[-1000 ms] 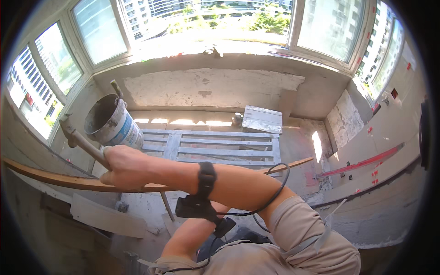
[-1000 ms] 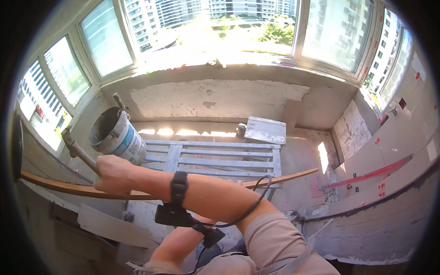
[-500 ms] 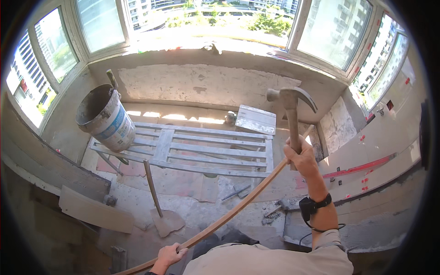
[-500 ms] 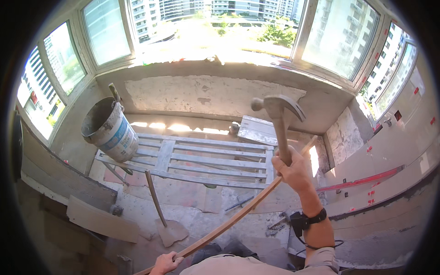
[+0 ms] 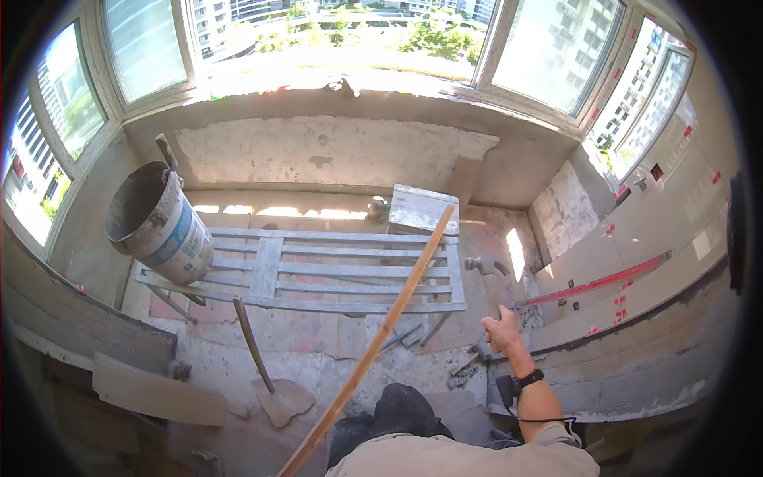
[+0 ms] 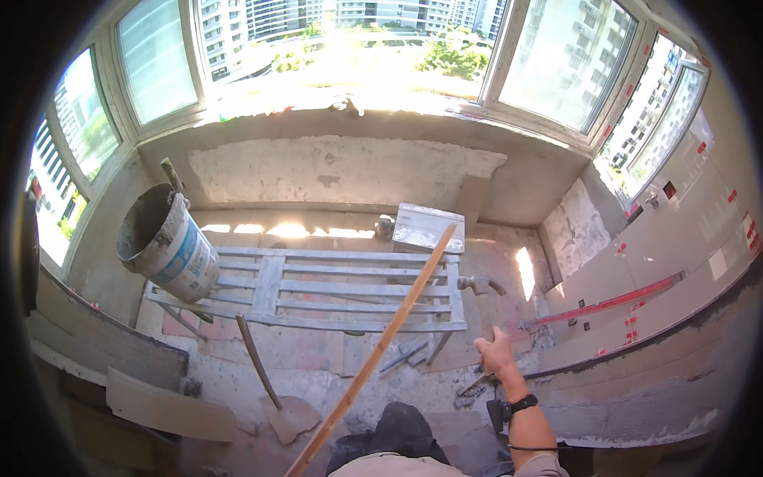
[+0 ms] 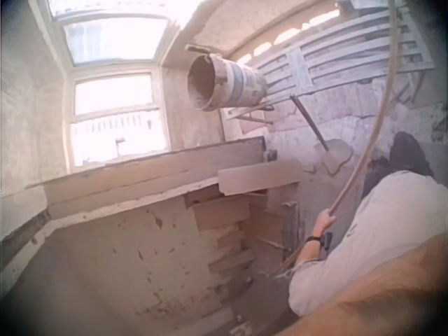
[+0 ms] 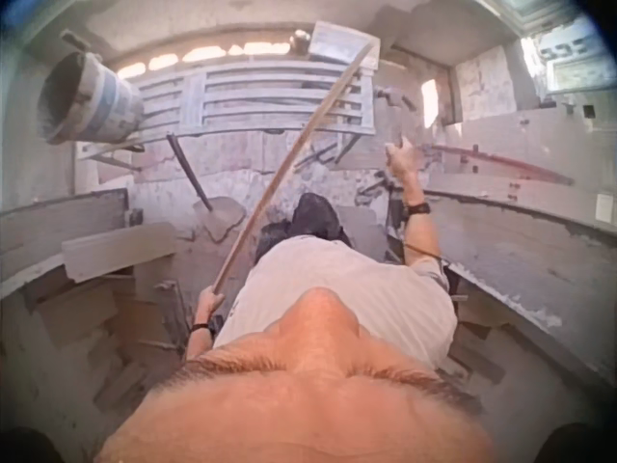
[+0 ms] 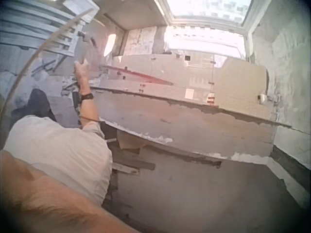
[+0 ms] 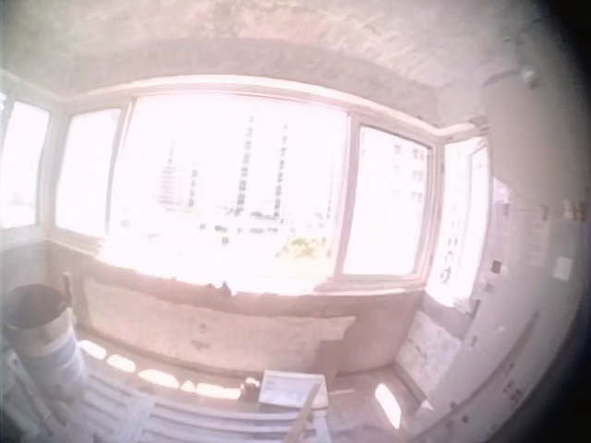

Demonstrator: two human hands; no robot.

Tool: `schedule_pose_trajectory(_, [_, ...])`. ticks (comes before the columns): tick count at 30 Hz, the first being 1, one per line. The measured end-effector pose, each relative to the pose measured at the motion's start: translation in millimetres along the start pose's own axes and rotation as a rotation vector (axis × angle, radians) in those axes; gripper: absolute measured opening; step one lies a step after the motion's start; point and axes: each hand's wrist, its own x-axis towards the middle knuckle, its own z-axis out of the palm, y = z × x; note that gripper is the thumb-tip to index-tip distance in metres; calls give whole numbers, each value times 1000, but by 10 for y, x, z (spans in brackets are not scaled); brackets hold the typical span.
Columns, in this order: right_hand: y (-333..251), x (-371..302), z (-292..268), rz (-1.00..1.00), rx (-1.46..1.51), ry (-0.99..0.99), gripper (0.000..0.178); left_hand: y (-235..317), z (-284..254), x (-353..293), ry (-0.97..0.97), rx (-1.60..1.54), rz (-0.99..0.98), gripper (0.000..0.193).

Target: Checking wall alignment using a wooden board and hammer, then scraping debris from the floor with a shovel.

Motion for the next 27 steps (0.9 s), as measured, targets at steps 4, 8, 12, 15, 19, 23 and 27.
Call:
schedule_pose_trajectory(4, [-932,195,-10,-6,-733,-127,39,-227,41,-89,-14,1,-130,39])
schedule_pose_trajectory(8, [-1146,621,263,-212,-880,-417,30,-190,32,11,-12,-86,-210,38])
schedule_pose_trajectory(12, [-1220,1015,683,-441,-1101,-703,28,-62,-4,81,-21,-106,-287,37])
schedule_pose_trajectory(15, [-1380,1318,767,-539,-1190,-831,30,-35,-19,37,-60,-114,-327,34])
schedule_pose_trajectory(19, [-1461,1716,865,-571,-1249,-928,28,-47,-52,92,-42,-170,-369,31])
schedule_pose_trajectory(23, [-1639,1969,943,-603,-1293,-979,25,-181,25,170,-79,-218,-380,27])
schedule_pose_trajectory(27, [-1774,2161,965,-593,-1395,-962,23,-193,22,199,-77,-225,-381,25])
